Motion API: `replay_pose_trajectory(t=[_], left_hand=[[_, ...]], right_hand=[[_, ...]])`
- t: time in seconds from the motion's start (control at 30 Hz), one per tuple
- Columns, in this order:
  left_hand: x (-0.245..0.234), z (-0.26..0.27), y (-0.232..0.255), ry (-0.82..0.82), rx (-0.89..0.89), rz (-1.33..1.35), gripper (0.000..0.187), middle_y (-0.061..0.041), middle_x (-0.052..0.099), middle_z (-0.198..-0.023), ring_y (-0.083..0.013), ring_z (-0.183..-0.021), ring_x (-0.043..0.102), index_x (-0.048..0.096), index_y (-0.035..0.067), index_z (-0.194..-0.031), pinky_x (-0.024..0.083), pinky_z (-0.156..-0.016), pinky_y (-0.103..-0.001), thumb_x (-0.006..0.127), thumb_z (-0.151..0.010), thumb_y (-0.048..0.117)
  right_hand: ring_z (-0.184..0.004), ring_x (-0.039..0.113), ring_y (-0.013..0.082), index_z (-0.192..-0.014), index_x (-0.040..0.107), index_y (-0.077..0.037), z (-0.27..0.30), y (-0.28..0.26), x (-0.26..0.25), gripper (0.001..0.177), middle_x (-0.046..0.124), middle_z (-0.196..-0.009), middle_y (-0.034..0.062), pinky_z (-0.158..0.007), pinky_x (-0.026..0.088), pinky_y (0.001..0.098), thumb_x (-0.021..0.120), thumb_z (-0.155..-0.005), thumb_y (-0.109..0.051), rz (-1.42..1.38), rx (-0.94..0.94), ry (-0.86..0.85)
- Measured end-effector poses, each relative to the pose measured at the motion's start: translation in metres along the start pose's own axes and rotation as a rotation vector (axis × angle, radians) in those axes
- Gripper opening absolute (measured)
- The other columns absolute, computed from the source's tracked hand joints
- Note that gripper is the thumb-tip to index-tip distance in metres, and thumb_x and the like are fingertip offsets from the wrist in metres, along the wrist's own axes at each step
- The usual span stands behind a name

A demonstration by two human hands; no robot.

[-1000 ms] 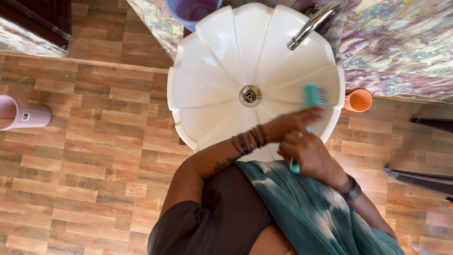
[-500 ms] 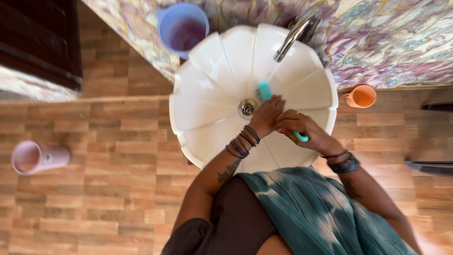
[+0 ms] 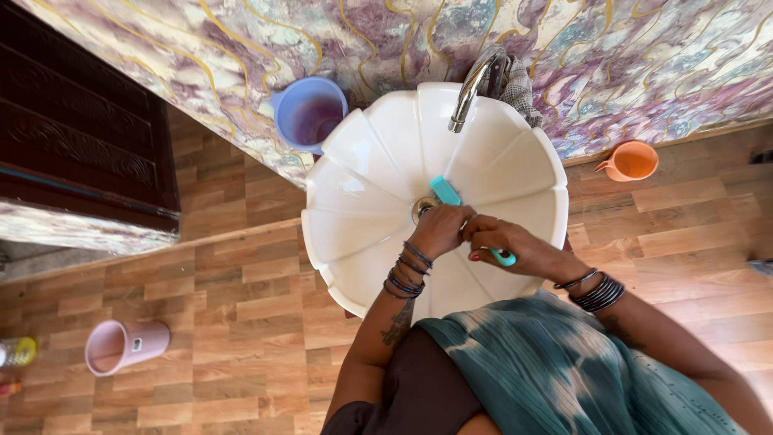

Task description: The person scrubs the interior of a white, flower-shaped basin sink using a teal scrubbing brush. They repeatedly scrub the basin's surface and the drain area, occasionally rinsing the brush under the running tap water. A purple bucket is visible nearby, and the person briefly picks it up before continuing to scrub the sink.

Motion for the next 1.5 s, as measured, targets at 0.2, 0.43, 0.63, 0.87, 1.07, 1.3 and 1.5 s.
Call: replay_pose_trajectory(t=[0.2, 0.43, 0.63, 0.87, 1.07, 1.3, 1.5], left_hand=[[-0.033, -0.023, 0.002, 0.415, 0.213, 0.288, 0.053, -0.02, 0.062, -0.142, -0.0372, -0.118, 0.065, 0.059, 0.011, -0.139, 0.057, -0.093, -0.044, 0.057, -0.088, -0.002], [-0.002, 0.017, -0.018, -0.018, 0.044, -0.032, 0.051, -0.014, 0.075, -0.099, -0.0367, -0.095, 0.07, 0.076, 0.012, -0.102, 0.053, -0.078, -0.05, 0.083, -0.052, 0.007], [0.01, -0.002, -0.025, -0.126, -0.059, -0.298, 0.019, -0.011, 0.075, -0.096, -0.0318, -0.097, 0.072, 0.076, 0.013, -0.095, 0.056, -0.085, -0.047, 0.073, -0.078, 0.007], [-0.067, 0.001, -0.052, 0.296, -0.288, 0.179, 0.054, -0.017, 0.07, -0.095, -0.0347, -0.084, 0.07, 0.062, 0.021, -0.141, 0.057, -0.08, -0.042, 0.053, -0.091, 0.002], [0.005, 0.019, -0.048, -0.221, -0.215, -0.157, 0.037, -0.013, 0.073, -0.107, -0.032, -0.105, 0.067, 0.075, 0.017, -0.108, 0.054, -0.09, -0.046, 0.069, -0.072, 0.009], [-0.047, -0.007, -0.066, 0.331, -0.211, 0.003, 0.041, -0.014, 0.07, -0.125, -0.0343, -0.116, 0.066, 0.066, 0.009, -0.128, 0.053, -0.098, -0.043, 0.054, -0.09, -0.001], [-0.083, 0.018, -0.068, 0.662, -0.15, -0.089, 0.035, -0.013, 0.071, -0.126, -0.036, -0.112, 0.066, 0.069, 0.012, -0.117, 0.054, -0.095, -0.044, 0.052, -0.087, 0.004]], right_hand=[[-0.105, 0.066, 0.0299, -0.083, 0.07, -0.009, -0.025, 0.025, -0.003, 0.015, 0.062, -0.117, 0.0102, -0.101, 0.053, 0.0475, 0.075, -0.078, -0.022, 0.748, -0.172, 0.16], [-0.095, 0.066, 0.0324, -0.079, 0.07, -0.006, -0.004, 0.018, 0.069, 0.022, 0.06, -0.113, 0.0172, -0.078, 0.055, 0.0418, 0.079, -0.079, -0.026, 0.448, -0.047, -0.098], [-0.094, 0.066, 0.0342, -0.087, 0.07, -0.005, -0.01, 0.04, 0.06, 0.012, 0.058, -0.107, 0.0196, -0.077, 0.056, 0.0419, 0.073, -0.083, -0.016, 0.42, -0.011, -0.114], [-0.12, 0.063, 0.0433, -0.088, 0.071, -0.003, -0.079, 0.05, 0.037, 0.016, 0.061, -0.126, 0.0308, -0.092, 0.058, 0.0408, 0.068, -0.075, -0.011, 0.829, -0.202, 0.176], [-0.123, 0.06, 0.0467, -0.08, 0.071, -0.001, -0.013, 0.029, 0.11, 0.024, 0.062, -0.115, 0.0363, -0.084, 0.06, 0.0406, 0.075, -0.078, -0.024, 0.646, -0.209, -0.092], [-0.128, 0.056, 0.044, -0.091, 0.079, -0.01, -0.084, 0.058, 0.043, 0.019, 0.061, -0.124, 0.0273, -0.101, 0.052, 0.0428, 0.07, -0.074, -0.009, 0.65, -0.225, 0.073], [-0.118, 0.059, 0.0414, -0.081, 0.076, -0.005, -0.107, 0.041, 0.066, 0.013, 0.061, -0.123, 0.0278, -0.091, 0.055, 0.042, 0.076, -0.077, -0.017, 0.469, -0.183, 0.025]])
Point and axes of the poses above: each hand's wrist, its own z-axis away from the middle knuckle, its own x-axis out of the palm, y = z × x, the point moved 7 cm from there along -z, towards the middle knuckle
